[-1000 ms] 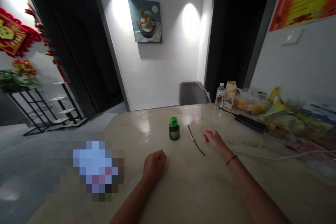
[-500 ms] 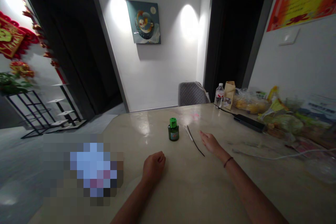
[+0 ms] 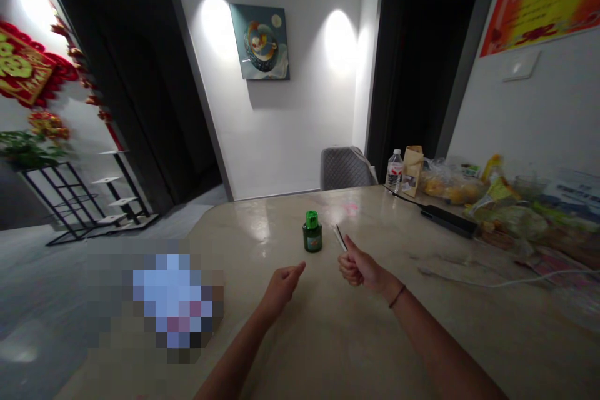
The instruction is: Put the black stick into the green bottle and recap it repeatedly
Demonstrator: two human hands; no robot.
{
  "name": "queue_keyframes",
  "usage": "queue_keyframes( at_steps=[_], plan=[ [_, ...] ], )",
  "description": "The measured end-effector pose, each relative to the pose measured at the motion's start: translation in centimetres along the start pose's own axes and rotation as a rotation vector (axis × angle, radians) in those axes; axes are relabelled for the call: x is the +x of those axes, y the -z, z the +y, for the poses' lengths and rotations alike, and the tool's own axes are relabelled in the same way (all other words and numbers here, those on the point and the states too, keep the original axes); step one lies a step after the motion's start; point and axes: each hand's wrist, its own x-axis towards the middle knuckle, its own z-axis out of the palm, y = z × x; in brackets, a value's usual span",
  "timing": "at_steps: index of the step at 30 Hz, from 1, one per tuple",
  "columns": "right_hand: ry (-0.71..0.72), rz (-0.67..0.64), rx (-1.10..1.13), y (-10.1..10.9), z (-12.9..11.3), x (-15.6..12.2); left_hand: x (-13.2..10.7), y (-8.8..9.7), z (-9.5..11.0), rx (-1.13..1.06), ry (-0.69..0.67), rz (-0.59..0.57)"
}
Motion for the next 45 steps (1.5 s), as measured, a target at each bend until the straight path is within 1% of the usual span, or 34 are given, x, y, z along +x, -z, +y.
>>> queue_keyframes(
  at_steps=[2,3,5,6,8,9,11,12,13,15,16,17,18,19,20,21,22,23,24,25,26,27,28,29,30,32,35,38,42,45],
  plan=[
    [0.031,-0.047,0.083,-0.1,-0.2,-0.1,-0.1,0.4,0.5,-0.125,0.004,-0.047],
    [0.045,-0.067,0.114,0.0,-0.3,-0.1,-0.1,0.8,0.7,-0.21,0.01,-0.097],
    [0.073,-0.109,0.162,0.4,-0.5,-0.3,-0.3,1.6,1.4,-0.358,0.023,-0.244],
    [0.083,-0.131,0.182,0.6,-0.6,-0.5,-0.4,2.0,1.7,-0.411,0.022,-0.297],
    [0.094,-0.156,0.222,1.1,-0.6,-0.8,-0.6,2.6,2.1,-0.49,0.025,-0.35],
    [0.098,-0.151,0.243,1.3,-0.6,-1.0,-0.7,2.8,2.2,-0.512,0.037,-0.358],
    [0.093,-0.131,0.274,1.7,-0.1,-1.2,-1.0,2.5,2.0,-0.523,0.083,-0.371],
    [0.076,-0.137,0.283,1.8,0.2,-1.2,-1.1,2.2,1.7,-0.522,0.117,-0.397],
    [0.042,-0.165,0.284,1.9,0.6,-1.1,-1.2,1.7,1.3,-0.524,0.164,-0.455],
    [-0.061,-0.27,0.269,1.8,1.3,-0.7,-1.4,0.7,0.6,-0.531,0.253,-0.581],
    [-0.111,-0.323,0.257,1.6,1.5,-0.5,-1.4,0.3,0.4,-0.539,0.279,-0.624],
    [-0.145,-0.362,0.245,1.4,1.6,-0.3,-1.4,0.0,0.3,-0.559,0.278,-0.635],
    [-0.157,-0.38,0.234,1.2,1.5,-0.2,-1.3,-0.2,0.2,-0.585,0.255,-0.609],
    [-0.142,-0.37,0.223,0.9,1.2,-0.1,-1.2,-0.3,0.2,-0.604,0.22,-0.554],
    [-0.102,-0.33,0.213,0.6,0.9,0.1,-1.0,-0.3,0.3,-0.613,0.173,-0.47],
    [-0.04,-0.26,0.201,0.3,0.4,0.2,-0.8,-0.3,0.3,-0.606,0.121,-0.361],
    [0.039,-0.16,0.184,0.0,0.0,0.3,-0.5,-0.2,0.2,-0.577,0.066,-0.235],
    [0.125,-0.031,0.16,-0.2,-0.4,0.6,-0.3,-0.2,0.0,-0.527,0.013,-0.095],
    [0.205,0.116,0.126,-0.3,-0.8,1.0,-0.1,-0.2,-0.2,-0.451,-0.031,0.049],
    [0.274,0.272,0.08,-0.4,-1.1,1.5,0.0,-0.3,-0.6,-0.359,-0.068,0.167],
    [0.334,0.42,0.017,-0.3,-1.3,2.1,0.1,-0.4,-1.0,-0.288,-0.102,0.267],
    [0.381,0.553,-0.06,-0.2,-1.5,2.9,0.2,-0.5,-1.4,-0.253,-0.119,0.303],
    [0.419,0.664,-0.144,0.0,-1.7,3.8,0.2,-0.6,-1.7,-0.248,-0.119,0.311],
    [0.469,0.727,-0.244,0.2,-1.9,4.8,0.2,-0.7,-2.1,-0.248,-0.122,0.307],
    [0.49,0.771,-0.324,0.4,-2.1,5.9,0.3,-0.7,-2.3,-0.245,-0.125,0.297],
    [0.467,0.809,-0.424,0.6,-2.5,7.9,0.3,-0.7,-2.7,-0.238,-0.124,0.285],
    [0.421,0.803,-0.508,0.5,-3.0,10.3,0.6,-0.5,-3.0,-0.217,-0.123,0.302],
    [0.39,0.763,-0.612,0.2,-3.2,11.8,0.9,-0.4,-3.4,-0.196,-0.147,0.316],
    [0.386,0.725,-0.775,0.0,-3.2,12.1,1.3,-0.5,-3.9,-0.204,-0.184,0.303],
    [0.418,0.758,-0.74,-0.2,-3.1,11.6,1.4,-0.7,-4.1,-0.166,-0.201,0.3]
  ],
)
